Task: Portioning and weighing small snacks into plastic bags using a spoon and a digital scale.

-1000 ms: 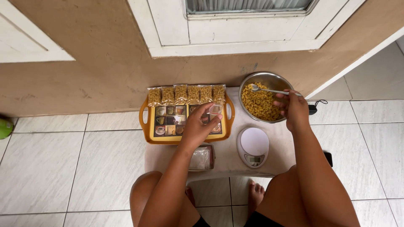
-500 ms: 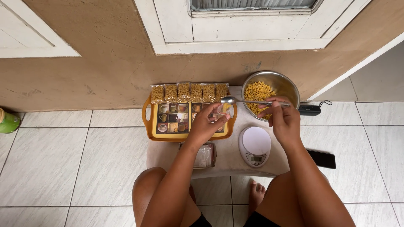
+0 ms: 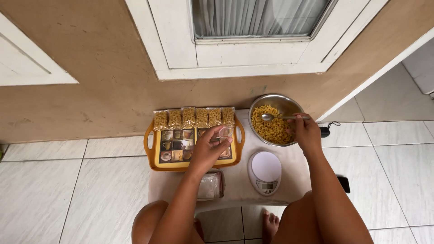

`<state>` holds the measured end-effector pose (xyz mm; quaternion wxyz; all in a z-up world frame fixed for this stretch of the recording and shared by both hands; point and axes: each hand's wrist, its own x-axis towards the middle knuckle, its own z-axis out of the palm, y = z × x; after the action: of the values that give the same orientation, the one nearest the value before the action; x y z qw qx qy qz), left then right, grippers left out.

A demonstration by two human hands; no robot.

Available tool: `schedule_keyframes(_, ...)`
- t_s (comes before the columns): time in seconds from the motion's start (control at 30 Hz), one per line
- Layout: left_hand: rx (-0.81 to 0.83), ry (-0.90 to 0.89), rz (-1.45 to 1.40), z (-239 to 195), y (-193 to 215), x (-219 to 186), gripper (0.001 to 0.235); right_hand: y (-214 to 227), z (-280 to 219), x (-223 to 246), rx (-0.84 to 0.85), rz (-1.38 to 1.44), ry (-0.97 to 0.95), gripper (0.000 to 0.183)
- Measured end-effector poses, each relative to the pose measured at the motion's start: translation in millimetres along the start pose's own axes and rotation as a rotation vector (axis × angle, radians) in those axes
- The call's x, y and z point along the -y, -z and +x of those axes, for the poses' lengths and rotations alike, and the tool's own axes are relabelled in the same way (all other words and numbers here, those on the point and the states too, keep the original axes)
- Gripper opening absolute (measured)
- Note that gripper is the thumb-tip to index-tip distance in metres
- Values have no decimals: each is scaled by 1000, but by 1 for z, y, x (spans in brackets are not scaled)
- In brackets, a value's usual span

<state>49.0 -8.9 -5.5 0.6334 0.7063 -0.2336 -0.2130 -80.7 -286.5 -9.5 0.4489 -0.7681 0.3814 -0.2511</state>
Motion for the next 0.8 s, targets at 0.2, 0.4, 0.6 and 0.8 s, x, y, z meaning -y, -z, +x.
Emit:
schedule_keyframes(0.2,16,-4,2,-3,2,3,61,-17,10,-7,56,-42,-112,34)
schedule_keyframes(0.4,8,-24,8,-2,5,2,63,-16,13,-9,71,114,-204,35)
schedule_keyframes(0.6,5,-31,8,-4,6,-1,63,-12,24,-31,76,178,-236,36)
schedule_keyframes(0.8,13,-27,25,-9,9,-1,62,-13,28,-35,84,246,-295,38)
